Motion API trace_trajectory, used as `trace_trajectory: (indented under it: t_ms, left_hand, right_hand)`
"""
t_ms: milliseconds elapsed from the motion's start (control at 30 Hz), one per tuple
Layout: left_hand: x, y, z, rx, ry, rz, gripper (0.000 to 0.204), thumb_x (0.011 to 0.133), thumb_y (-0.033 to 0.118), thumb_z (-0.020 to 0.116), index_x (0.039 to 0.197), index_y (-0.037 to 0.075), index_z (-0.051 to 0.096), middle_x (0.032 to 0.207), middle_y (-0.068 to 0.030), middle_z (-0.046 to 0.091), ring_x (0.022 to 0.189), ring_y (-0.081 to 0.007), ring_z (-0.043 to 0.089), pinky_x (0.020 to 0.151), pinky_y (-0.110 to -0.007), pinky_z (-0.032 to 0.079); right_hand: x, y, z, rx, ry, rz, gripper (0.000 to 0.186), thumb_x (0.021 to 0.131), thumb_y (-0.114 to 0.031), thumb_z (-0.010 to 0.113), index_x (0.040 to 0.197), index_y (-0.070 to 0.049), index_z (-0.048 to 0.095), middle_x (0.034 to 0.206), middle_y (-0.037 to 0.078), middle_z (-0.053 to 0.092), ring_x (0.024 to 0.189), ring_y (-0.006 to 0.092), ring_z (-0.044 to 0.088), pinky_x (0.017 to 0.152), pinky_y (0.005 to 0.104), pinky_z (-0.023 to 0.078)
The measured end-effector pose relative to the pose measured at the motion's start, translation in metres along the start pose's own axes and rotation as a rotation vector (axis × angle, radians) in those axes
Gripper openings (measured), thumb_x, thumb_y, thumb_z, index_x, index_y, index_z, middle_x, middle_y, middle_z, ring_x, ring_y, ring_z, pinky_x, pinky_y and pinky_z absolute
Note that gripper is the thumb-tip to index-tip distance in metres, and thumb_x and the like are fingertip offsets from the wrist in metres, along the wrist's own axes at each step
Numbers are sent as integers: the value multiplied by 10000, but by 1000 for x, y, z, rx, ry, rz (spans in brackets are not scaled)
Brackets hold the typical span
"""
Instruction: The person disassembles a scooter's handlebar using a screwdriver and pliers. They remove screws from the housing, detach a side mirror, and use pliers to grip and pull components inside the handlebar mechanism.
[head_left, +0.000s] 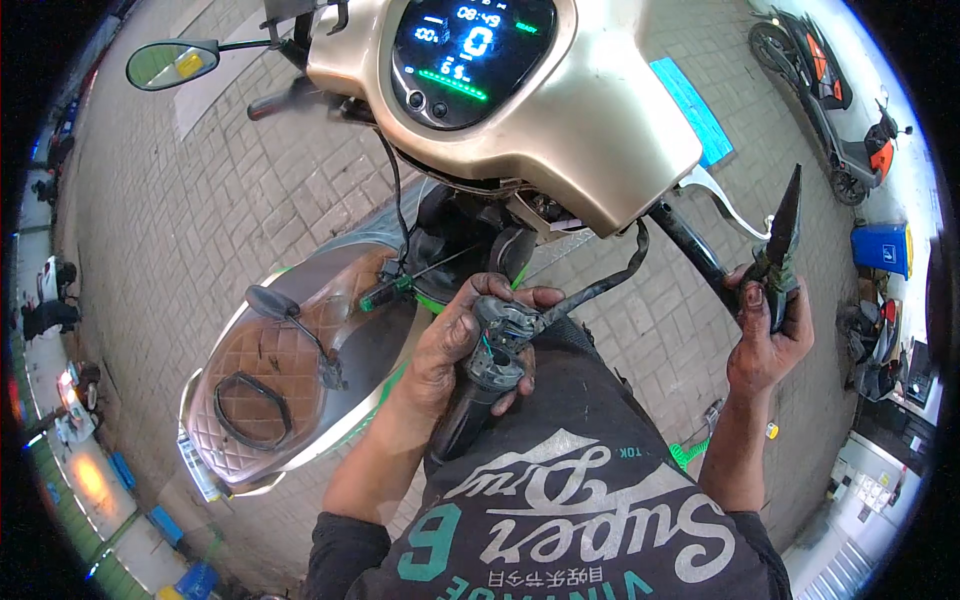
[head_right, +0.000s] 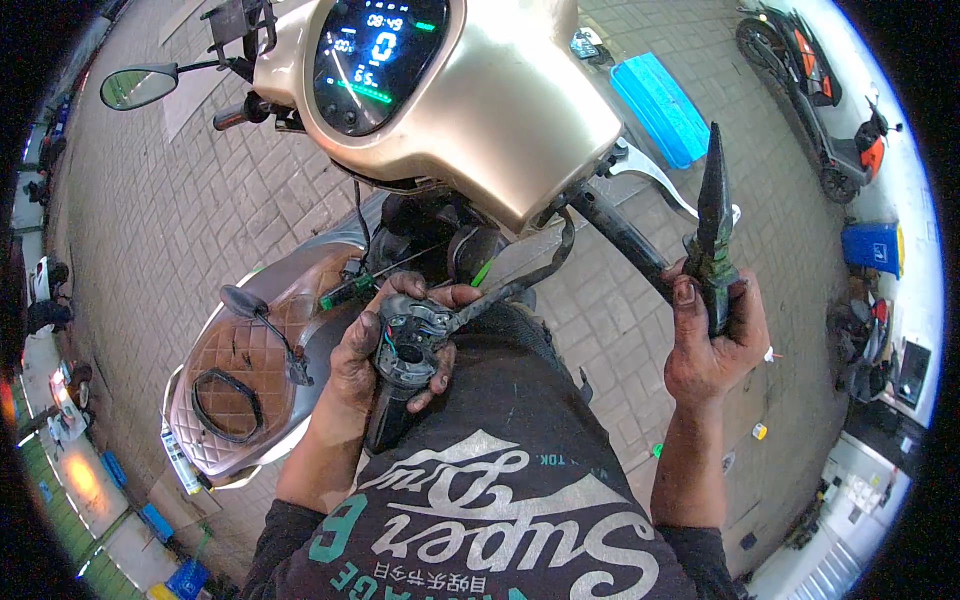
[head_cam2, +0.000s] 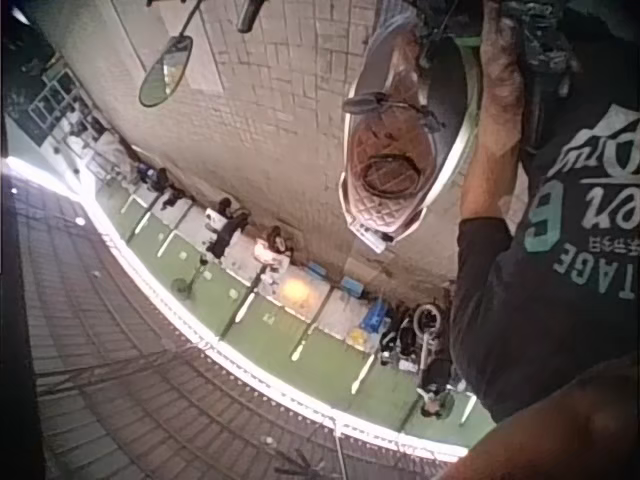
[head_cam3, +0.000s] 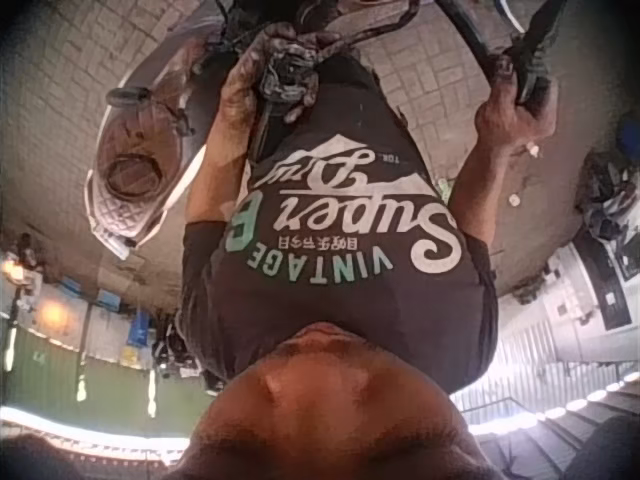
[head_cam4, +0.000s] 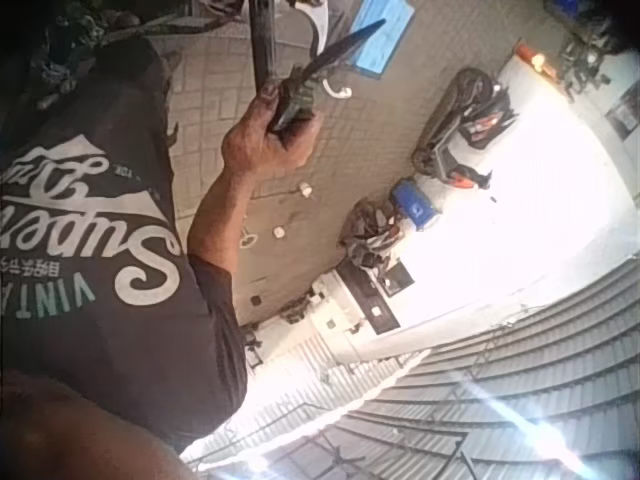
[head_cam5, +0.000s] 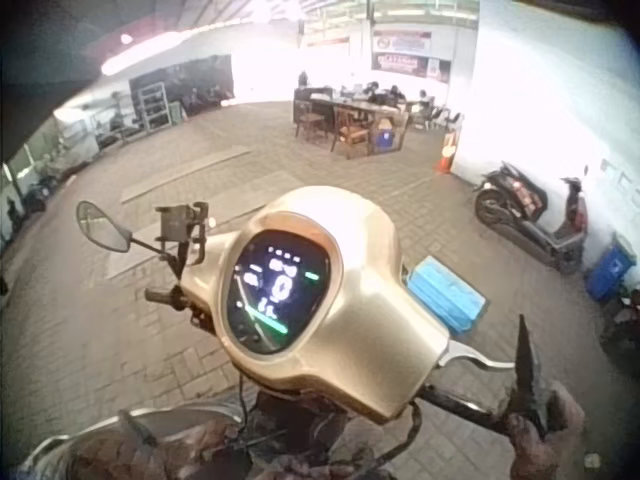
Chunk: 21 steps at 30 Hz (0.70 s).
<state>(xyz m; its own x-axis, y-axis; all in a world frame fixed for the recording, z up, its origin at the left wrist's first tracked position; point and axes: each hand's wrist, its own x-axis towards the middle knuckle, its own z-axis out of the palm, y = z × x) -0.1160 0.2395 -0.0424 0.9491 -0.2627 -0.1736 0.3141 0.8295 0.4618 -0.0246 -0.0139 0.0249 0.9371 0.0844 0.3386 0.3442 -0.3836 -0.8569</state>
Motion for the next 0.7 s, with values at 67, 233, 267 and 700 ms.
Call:
trace_trajectory:
  t_ms: [67, 233, 267, 700]
  left_hand:
    - [0, -3, -1, -4, 7, 21, 535, 817, 559, 517, 1130, 137, 413, 1239, -268, 380, 636, -270, 602, 338, -256, 457]
    - [2, -4, -4, -174, 47, -18, 491, 871, 565, 401, 1104, 133, 422, 1223, -283, 386, 605, -289, 595, 305, -274, 449]
    - [3, -4, -5, -176, 42, -28, 487, 884, 566, 364, 1096, 131, 424, 1217, -288, 389, 596, -295, 593, 295, -278, 446]
    - [3, -4, 2, -118, 69, 15, 491, 855, 540, 461, 1087, 110, 407, 1195, -271, 425, 608, -261, 606, 354, -247, 463]
  right_hand:
    - [0, 0, 0, 9, 0, -16, 139, 834, -65, 622, 866, 31, 527, 815, 108, 606, 775, 154, 580, 738, 290, 478]
    - [1, -2, 0, -26, -3, -10, 155, 837, -75, 619, 880, 43, 528, 810, 109, 602, 763, 153, 578, 733, 291, 476]
    - [1, -2, 0, -26, -2, -10, 155, 837, -75, 619, 880, 43, 528, 810, 109, 602, 763, 153, 578, 733, 291, 476]
    - [2, 1, 0, -25, -8, -39, 165, 838, -91, 622, 880, 38, 528, 805, 110, 602, 761, 157, 579, 727, 291, 474]
